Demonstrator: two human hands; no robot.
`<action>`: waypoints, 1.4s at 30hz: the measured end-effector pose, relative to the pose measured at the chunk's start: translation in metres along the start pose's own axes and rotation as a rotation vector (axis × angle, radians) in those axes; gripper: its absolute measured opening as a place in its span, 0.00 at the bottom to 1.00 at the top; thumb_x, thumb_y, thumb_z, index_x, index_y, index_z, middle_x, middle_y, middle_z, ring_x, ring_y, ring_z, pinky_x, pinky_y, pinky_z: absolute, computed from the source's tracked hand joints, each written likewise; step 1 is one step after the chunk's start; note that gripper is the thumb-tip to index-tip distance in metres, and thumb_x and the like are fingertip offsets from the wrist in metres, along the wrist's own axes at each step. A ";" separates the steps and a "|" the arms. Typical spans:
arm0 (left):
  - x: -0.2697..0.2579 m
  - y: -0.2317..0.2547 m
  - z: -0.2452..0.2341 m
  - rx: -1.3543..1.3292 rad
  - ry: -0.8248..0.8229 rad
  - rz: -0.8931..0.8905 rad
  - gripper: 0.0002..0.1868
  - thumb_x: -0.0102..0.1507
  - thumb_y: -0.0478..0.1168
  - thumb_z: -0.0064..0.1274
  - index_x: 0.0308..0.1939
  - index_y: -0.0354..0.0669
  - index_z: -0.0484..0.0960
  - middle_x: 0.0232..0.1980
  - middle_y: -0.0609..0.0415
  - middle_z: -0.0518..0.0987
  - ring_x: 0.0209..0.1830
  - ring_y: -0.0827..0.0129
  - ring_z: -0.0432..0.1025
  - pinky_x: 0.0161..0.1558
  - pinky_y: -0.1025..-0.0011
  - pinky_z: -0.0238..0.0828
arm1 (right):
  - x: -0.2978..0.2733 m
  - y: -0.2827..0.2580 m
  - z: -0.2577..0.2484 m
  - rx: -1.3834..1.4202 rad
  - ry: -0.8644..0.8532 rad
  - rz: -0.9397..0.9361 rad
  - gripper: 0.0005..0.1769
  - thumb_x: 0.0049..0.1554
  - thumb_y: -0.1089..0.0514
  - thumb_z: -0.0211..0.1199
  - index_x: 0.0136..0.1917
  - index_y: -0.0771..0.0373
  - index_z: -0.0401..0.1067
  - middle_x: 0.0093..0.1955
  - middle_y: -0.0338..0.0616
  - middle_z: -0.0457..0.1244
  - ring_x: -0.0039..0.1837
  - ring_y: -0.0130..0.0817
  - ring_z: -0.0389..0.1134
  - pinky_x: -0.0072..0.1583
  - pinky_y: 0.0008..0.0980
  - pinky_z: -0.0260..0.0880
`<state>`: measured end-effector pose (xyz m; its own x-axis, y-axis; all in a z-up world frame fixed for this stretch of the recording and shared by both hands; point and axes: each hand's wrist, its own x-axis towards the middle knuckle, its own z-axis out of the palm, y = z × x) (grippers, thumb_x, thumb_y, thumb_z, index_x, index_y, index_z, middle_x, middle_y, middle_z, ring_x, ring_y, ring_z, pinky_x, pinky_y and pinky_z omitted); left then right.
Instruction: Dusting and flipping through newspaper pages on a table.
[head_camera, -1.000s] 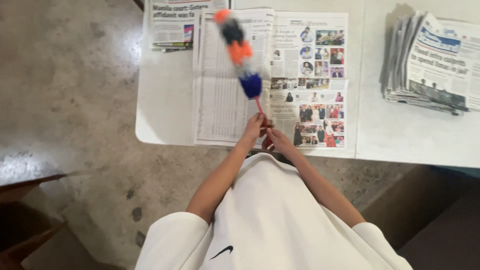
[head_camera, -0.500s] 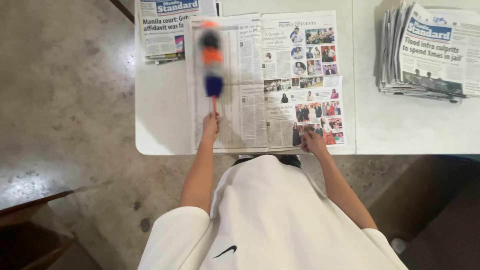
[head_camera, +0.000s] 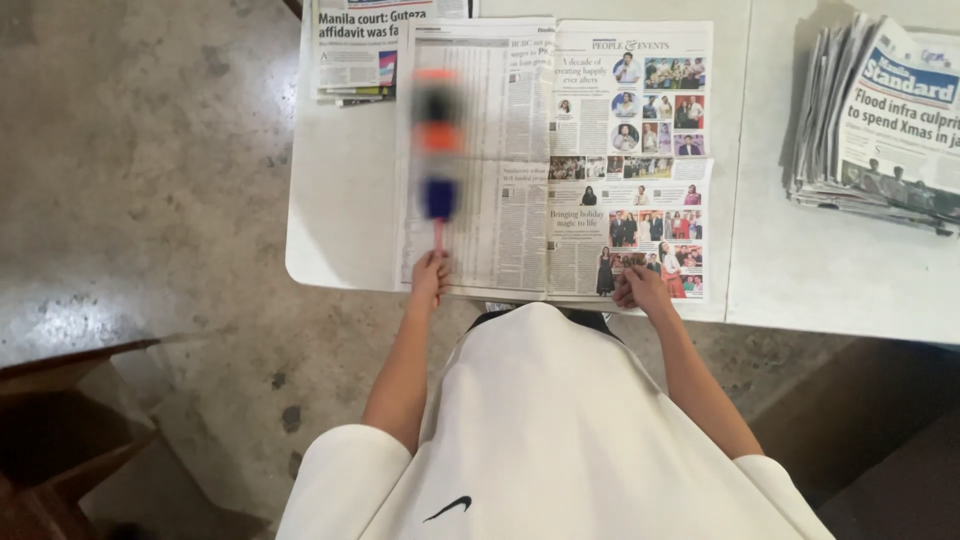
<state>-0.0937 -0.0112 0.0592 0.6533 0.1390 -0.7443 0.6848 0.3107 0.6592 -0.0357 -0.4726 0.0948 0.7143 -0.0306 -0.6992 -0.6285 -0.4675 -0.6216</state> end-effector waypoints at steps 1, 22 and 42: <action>-0.016 0.003 0.005 -0.038 0.062 -0.006 0.11 0.70 0.44 0.42 0.52 0.53 0.77 0.23 0.65 0.61 0.14 0.80 0.59 0.14 0.83 0.57 | -0.003 -0.005 -0.002 0.015 -0.016 -0.004 0.18 0.66 0.53 0.49 0.49 0.66 0.76 0.38 0.64 0.70 0.37 0.50 0.74 0.40 0.42 0.78; -0.027 -0.042 0.114 -0.251 0.104 0.218 0.17 0.72 0.58 0.47 0.48 0.50 0.73 0.41 0.58 0.73 0.38 0.71 0.67 0.39 0.69 0.63 | -0.021 -0.063 -0.014 -0.079 -0.540 -0.081 0.27 0.67 0.42 0.50 0.72 0.60 0.65 0.53 0.57 0.70 0.50 0.45 0.73 0.48 0.39 0.77; -0.082 -0.046 0.268 1.117 0.515 0.552 0.39 0.68 0.48 0.54 0.81 0.58 0.55 0.83 0.40 0.47 0.83 0.40 0.38 0.71 0.26 0.30 | 0.146 0.004 -0.199 0.306 -0.050 -0.157 0.17 0.69 0.46 0.44 0.55 0.54 0.71 0.31 0.34 0.57 0.30 0.29 0.58 0.32 0.33 0.58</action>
<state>-0.0924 -0.2889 0.1186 0.9011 0.4073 -0.1488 0.4296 -0.7918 0.4343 0.1274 -0.6547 0.0612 0.7986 0.0679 -0.5980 -0.5804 -0.1760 -0.7951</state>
